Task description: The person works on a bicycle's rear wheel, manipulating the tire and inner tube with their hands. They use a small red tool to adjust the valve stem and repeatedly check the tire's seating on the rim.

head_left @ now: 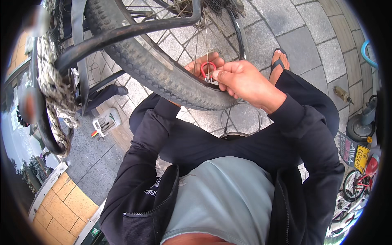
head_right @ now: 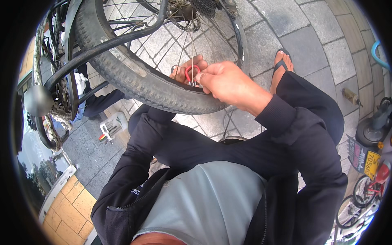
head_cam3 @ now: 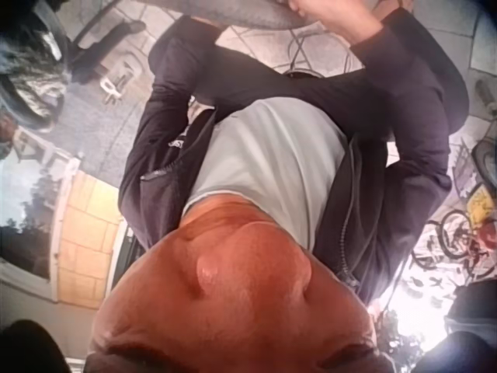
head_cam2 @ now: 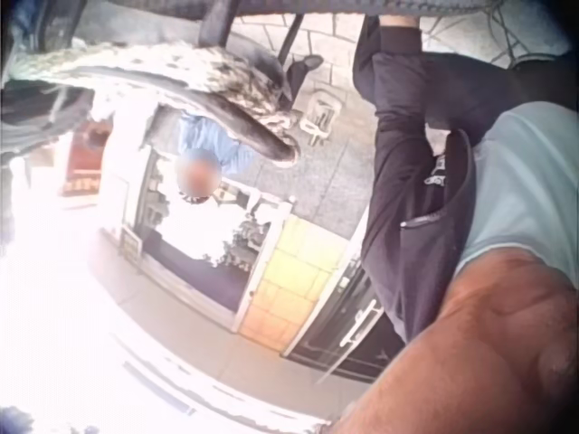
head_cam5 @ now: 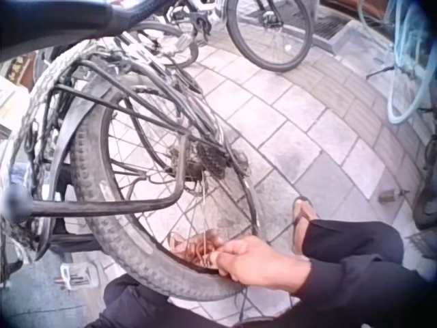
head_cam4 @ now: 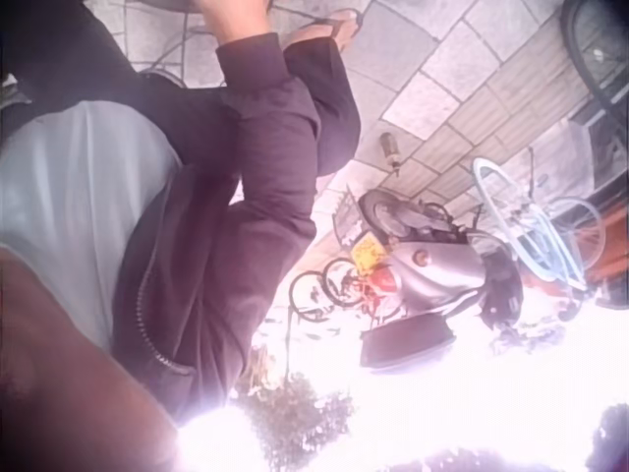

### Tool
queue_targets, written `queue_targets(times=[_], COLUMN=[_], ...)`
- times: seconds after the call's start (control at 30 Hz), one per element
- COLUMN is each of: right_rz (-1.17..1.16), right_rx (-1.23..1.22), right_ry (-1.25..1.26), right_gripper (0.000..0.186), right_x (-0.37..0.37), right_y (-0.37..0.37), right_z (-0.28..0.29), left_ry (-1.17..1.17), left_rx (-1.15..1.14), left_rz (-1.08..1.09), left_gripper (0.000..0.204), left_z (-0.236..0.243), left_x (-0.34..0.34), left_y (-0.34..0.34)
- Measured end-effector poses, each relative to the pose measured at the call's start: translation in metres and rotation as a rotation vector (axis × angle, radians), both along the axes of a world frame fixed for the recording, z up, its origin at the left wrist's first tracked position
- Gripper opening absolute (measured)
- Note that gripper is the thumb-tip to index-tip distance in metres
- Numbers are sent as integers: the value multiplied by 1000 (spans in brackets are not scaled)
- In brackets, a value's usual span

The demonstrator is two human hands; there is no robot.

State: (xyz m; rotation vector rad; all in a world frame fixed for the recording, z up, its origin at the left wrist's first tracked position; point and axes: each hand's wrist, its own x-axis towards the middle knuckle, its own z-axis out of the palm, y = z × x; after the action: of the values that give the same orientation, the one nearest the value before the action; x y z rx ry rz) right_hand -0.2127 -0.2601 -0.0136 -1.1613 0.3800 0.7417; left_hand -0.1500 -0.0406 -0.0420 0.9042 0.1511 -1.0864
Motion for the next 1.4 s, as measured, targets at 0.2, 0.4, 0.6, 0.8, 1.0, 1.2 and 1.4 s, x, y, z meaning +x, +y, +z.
queue_targets(times=[0.2, 0.4, 0.6, 0.8, 1.0, 1.2, 1.4], right_rz=[-4, 53, 64, 4, 45, 44, -54], right_rx=[-19, -39, -59, 89, 81, 79, 291], right_ry=[2, 55, 27, 45, 44, 72, 199], right_gripper=[35, 35, 30, 26, 33, 32, 28], right_x=[-1, 1, 6, 4, 3, 6, 7], right_y=[2, -2, -6, -10, -5, -4, -3], right_z=[4, 3, 3, 4, 1, 3, -10], left_ry=[-150, -134, -312, -602, -611, -590, -734], left_rx=[77, 84, 454, 612, 775, 719, 732], left_rz=[-47, -44, -268, -335, -442, -396, -426], left_gripper=[70, 64, 33, 34, 44, 47, 46], left_z=[-5, 19, 37, 49, 60, 62, 62], left_x=[0, 3, 26, 23, 24, 19, 25], left_y=[2, -13, -23, -35, -30, -30, -38])
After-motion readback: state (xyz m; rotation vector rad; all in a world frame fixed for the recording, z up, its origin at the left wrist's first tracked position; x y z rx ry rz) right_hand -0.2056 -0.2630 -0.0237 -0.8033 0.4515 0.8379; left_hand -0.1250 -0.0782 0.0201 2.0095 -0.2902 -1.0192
